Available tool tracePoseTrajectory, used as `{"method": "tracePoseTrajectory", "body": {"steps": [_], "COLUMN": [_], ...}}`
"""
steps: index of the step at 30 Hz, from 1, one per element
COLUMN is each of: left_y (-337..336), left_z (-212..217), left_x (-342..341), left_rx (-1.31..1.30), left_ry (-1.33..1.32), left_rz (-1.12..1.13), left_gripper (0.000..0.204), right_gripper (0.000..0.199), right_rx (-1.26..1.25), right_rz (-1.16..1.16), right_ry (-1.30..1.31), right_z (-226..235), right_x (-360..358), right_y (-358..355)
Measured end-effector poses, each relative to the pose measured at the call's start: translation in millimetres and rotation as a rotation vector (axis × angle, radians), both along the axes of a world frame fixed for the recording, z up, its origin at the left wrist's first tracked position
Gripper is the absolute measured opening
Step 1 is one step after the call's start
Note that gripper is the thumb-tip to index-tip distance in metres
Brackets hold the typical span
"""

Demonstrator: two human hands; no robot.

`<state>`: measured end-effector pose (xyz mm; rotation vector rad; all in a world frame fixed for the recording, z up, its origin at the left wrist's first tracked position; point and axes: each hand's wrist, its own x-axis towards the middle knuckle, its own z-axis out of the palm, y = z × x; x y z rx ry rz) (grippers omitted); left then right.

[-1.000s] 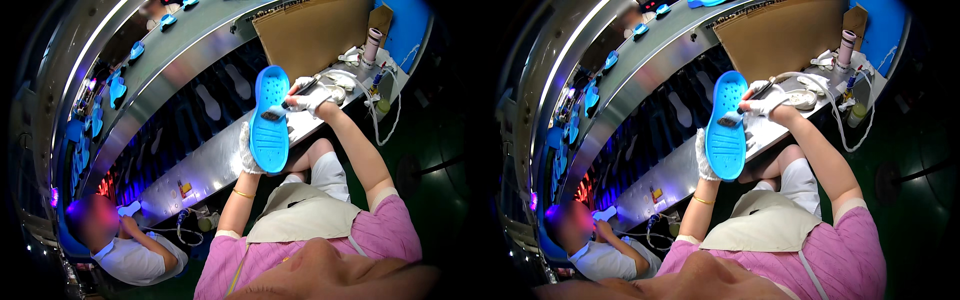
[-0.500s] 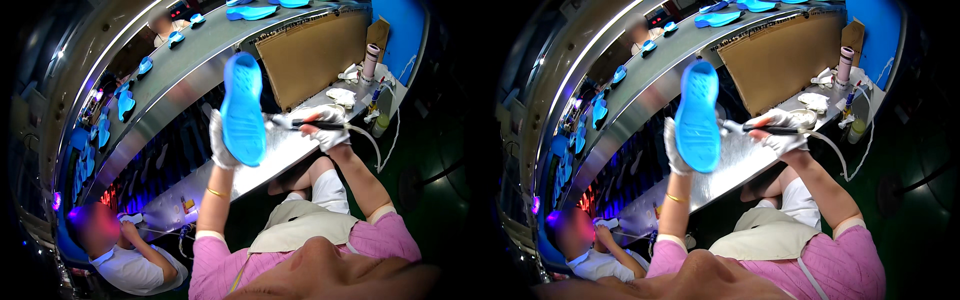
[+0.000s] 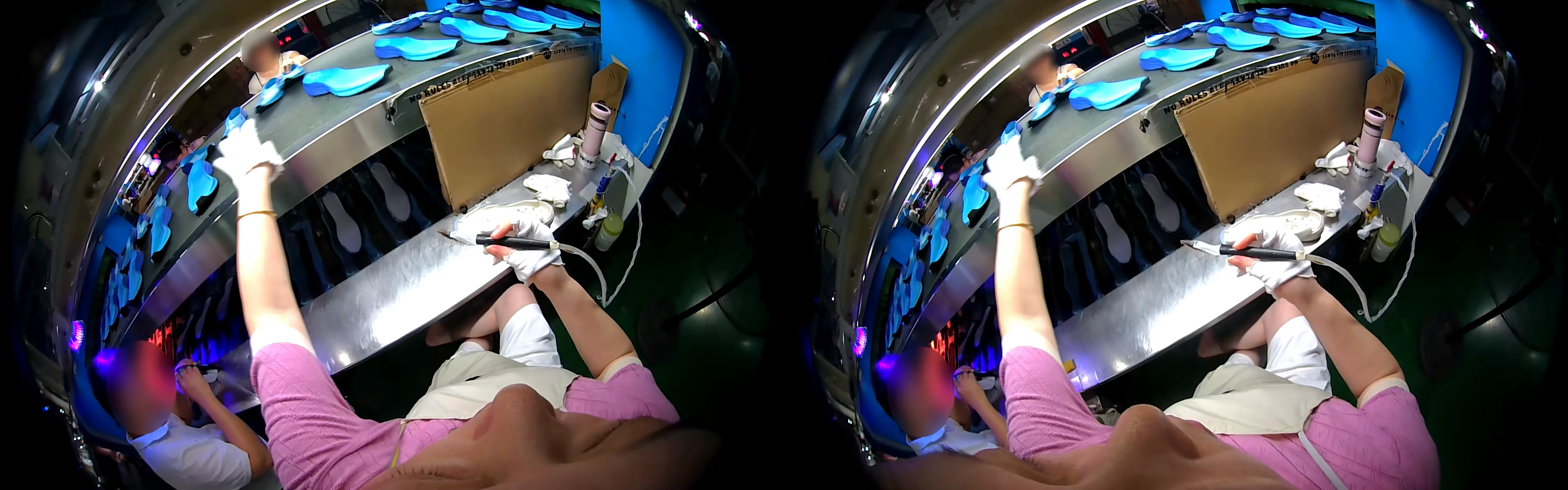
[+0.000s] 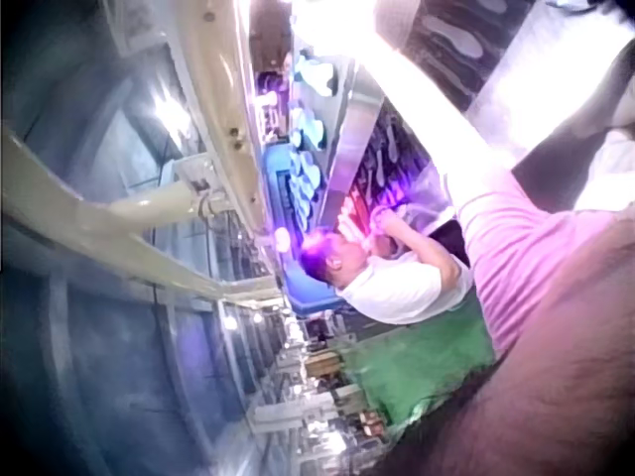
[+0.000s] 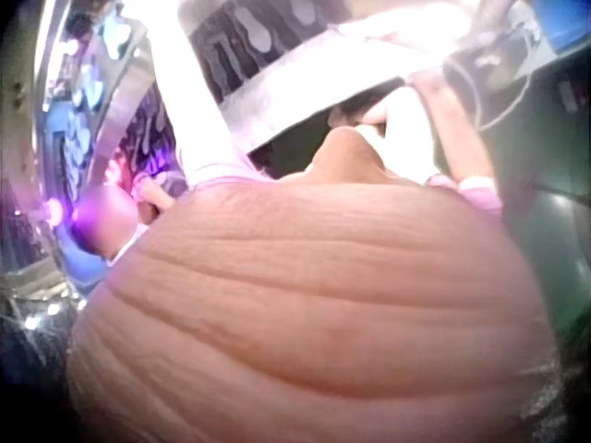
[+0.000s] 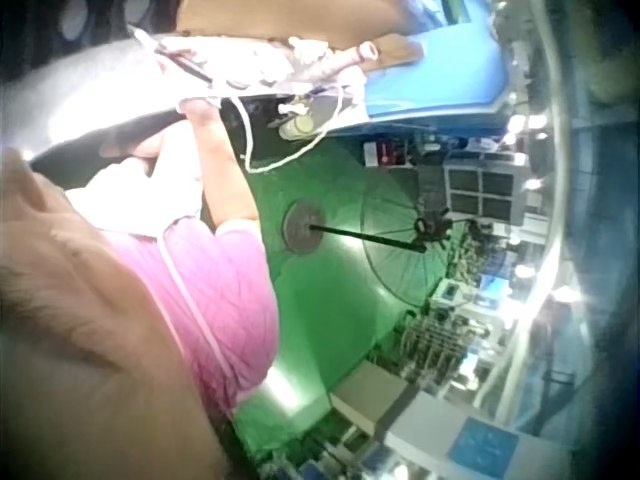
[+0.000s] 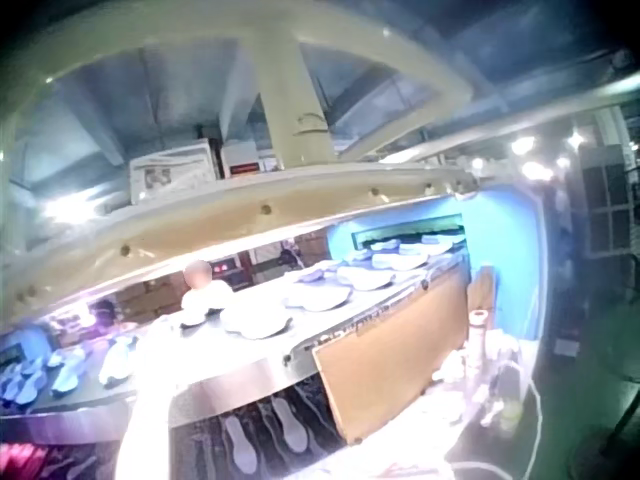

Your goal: The person applies adhesive across the surface of shoe insoles using a brush applicator tool.

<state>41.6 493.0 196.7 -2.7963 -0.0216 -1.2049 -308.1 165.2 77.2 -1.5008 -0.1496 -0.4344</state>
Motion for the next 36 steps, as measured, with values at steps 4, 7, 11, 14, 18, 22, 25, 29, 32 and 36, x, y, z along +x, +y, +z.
{"method": "tracePoseTrajectory", "body": {"steps": [4, 7, 11, 14, 18, 22, 25, 29, 32, 36], "left_y": [108, 151, 140, 109, 97, 87, 34, -47, -68, -63], "left_z": [9, 5, -19, -17, 21, 34, -10, -119, -181, -209], "left_x": [1, -11, -62, -115, -176, -212, -208, -237, -287, -318], "left_rx": [-0.137, -0.563, -0.114, -0.620, -1.462, -1.809, -1.719, -2.318, -2.778, -2.787], "left_ry": [0.352, 0.444, -0.100, -0.213, -0.457, -0.160, 0.399, 1.283, 1.330, 1.472], "left_rz": [0.272, -0.071, -0.319, -0.668, -1.093, -1.747, -2.035, -1.766, -1.254, -1.412], "left_gripper": [0.050, 0.019, 0.028, 0.025, 0.031, 0.046, 0.045, 0.062, 0.080, 0.102], "right_gripper": [0.021, 0.021, 0.019, 0.017, 0.016, 0.019, 0.021, 0.021, 0.020, 0.020], "right_rx": [-0.096, -0.042, -0.008, 0.022, -0.029, 0.019, 0.009, 0.010, -0.066, -0.007], "right_rz": [0.082, 0.102, 0.075, 0.108, 0.057, -0.011, -0.068, -0.034, -0.048, -0.007], "right_ry": [-0.099, -0.061, 0.070, 0.020, 0.057, 0.084, 0.037, 0.089, 0.126, 0.115], "right_z": [-12, -20, -23, -20, -18, -24, -31, -37, -34, -27], "right_x": [5, 4, 2, 2, -2, -6, -6, -11, -20, -27], "right_y": [7, 12, 16, 15, 13, 12, 12, 8, -1, 3]}}
